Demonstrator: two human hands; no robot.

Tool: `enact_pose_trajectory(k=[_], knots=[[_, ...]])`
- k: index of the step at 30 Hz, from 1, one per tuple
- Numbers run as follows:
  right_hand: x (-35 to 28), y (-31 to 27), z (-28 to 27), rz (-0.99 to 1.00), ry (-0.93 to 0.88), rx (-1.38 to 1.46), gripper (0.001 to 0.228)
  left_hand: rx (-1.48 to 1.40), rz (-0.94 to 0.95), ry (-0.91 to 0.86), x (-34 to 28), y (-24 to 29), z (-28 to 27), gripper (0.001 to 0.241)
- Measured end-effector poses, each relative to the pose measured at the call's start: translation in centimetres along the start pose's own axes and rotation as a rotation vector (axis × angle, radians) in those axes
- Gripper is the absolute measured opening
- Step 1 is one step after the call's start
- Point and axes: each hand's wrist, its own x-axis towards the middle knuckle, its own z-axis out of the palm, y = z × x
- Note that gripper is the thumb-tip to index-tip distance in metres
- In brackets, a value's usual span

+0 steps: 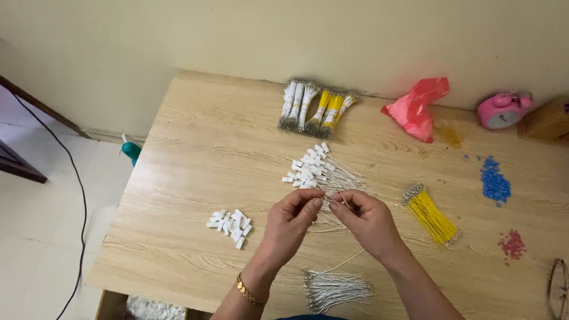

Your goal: Assembling small white plastic caps onto the ends of wire components.

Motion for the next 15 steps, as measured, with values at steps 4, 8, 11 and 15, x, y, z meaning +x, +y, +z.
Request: enact_pose_trajectory(k=[4,8,11,15], knots=[[-0.5,-0.8,-0.3,-0.004,0.002,-0.024,0.016,0.019,0.043,-0.002,-0.6,1.2,0.7,0.018],[-0.6,-1.6,-0.1,-0.056,-0.006,-0.017,0.015,0.117,0.063,0.033,-0.8,1.2,0.8,0.016],[-0.8,-1.6,-0.1,-0.065,0.007,-0.024,0.016,0.134,0.068,0.039,-0.9,1.3,0.8,0.016],[-1.3,-3.0,-0.2,-0.019,0.046,-0.104,0.017,-0.099,-0.004,0.006,-0.2,-0.5,0.1,0.018]])
